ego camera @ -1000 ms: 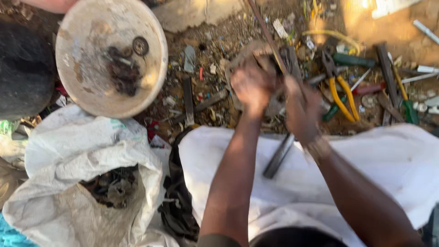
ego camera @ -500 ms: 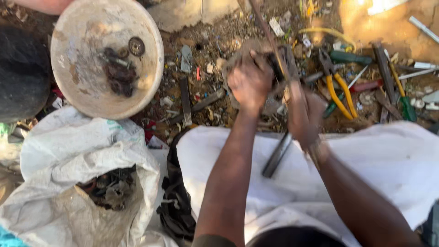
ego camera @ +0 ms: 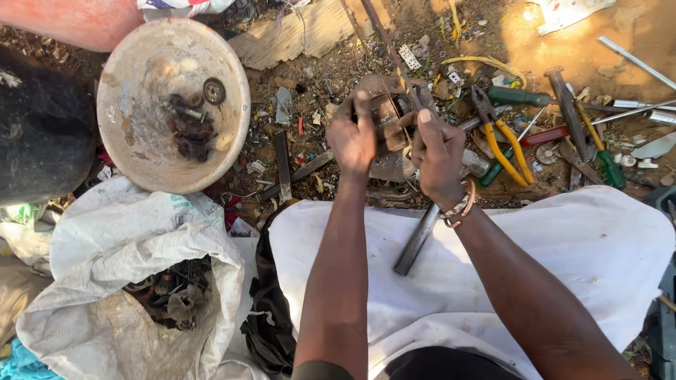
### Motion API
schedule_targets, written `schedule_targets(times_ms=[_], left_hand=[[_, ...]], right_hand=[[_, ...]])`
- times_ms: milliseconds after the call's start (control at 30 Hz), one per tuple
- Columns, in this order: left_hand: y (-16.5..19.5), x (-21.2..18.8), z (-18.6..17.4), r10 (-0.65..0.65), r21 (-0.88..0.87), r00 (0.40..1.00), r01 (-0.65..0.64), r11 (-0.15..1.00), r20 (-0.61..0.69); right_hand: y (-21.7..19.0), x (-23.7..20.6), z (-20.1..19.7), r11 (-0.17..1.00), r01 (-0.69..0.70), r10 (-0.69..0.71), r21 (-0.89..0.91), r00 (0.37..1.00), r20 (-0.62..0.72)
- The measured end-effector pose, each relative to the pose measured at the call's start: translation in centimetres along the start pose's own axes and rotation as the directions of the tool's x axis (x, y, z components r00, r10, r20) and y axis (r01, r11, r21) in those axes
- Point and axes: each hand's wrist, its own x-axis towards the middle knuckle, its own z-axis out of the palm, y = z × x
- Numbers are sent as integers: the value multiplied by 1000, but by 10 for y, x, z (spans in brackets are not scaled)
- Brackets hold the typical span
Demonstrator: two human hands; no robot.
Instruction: The person sits on the ground outdoors and saws through a metal object held against their lap using a hacksaw, repositioning the workpiece between cuts. They then use pliers to grip and pull at parts of the object and work on it with a screwdriver-like tool.
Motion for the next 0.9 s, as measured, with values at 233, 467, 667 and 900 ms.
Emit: schedule_targets(times_ms=[233, 467, 667, 900], left_hand=[[17, -4, -6, 64, 222, 998, -61, 973, -5], [18, 13, -17, -26, 270, 974, -37, 962, 226], [56, 23, -43, -35, 384, 752, -295, 875, 658], [72, 38, -33, -317, 559, 512, -435, 706, 799]], right_hand=[[2, -4, -2, 998, -36, 39, 51, 998, -50], [-7, 18, 5, 998, -50, 51, 24, 997, -59], [-7, 11, -1, 1000, -6, 5, -16, 1000, -21], [-8, 5, -1, 999, -22, 20, -28, 998, -55]])
